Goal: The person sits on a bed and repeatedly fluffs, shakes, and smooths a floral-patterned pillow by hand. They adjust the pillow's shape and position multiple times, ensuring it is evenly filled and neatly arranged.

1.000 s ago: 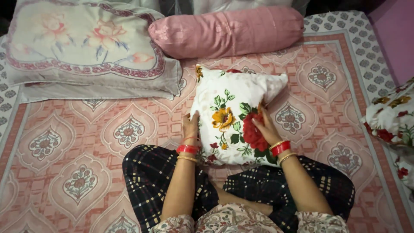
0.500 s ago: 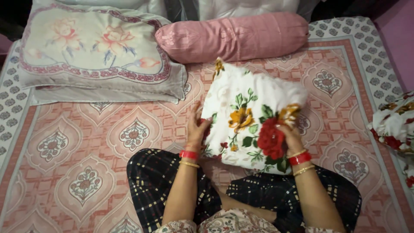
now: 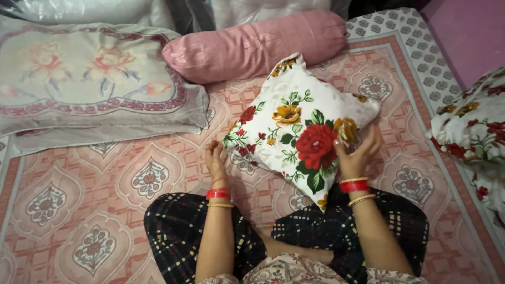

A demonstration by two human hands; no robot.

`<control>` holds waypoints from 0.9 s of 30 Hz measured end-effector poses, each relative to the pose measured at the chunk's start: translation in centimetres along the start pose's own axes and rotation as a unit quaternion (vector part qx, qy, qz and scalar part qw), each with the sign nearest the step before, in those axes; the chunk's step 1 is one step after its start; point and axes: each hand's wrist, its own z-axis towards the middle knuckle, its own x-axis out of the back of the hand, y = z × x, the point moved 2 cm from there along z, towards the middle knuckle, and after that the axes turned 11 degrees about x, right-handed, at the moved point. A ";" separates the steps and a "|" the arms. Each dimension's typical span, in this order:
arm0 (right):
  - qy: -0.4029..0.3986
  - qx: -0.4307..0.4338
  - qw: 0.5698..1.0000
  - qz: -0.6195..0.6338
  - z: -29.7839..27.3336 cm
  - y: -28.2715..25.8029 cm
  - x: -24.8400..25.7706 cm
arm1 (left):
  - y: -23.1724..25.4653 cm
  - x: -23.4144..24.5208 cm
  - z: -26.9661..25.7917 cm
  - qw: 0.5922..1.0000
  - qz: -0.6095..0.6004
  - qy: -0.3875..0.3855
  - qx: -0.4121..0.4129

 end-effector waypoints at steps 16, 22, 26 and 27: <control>-0.208 0.121 0.938 -0.249 10.8 -7.6 -12.3 | -4.6 -0.5 1.4 0.992 0.111 -0.059 -0.005; -0.447 0.103 0.858 -0.230 9.4 -1.0 -17.4 | -5.3 -1.7 0.5 0.990 0.130 -0.011 0.049; -0.405 0.006 0.893 -0.198 15.4 2.7 -15.0 | -4.6 -2.2 1.0 0.985 0.074 -0.005 0.156; -0.374 -0.031 0.904 -0.206 16.2 3.9 -13.6 | -5.1 -2.2 0.7 0.978 0.061 0.009 0.197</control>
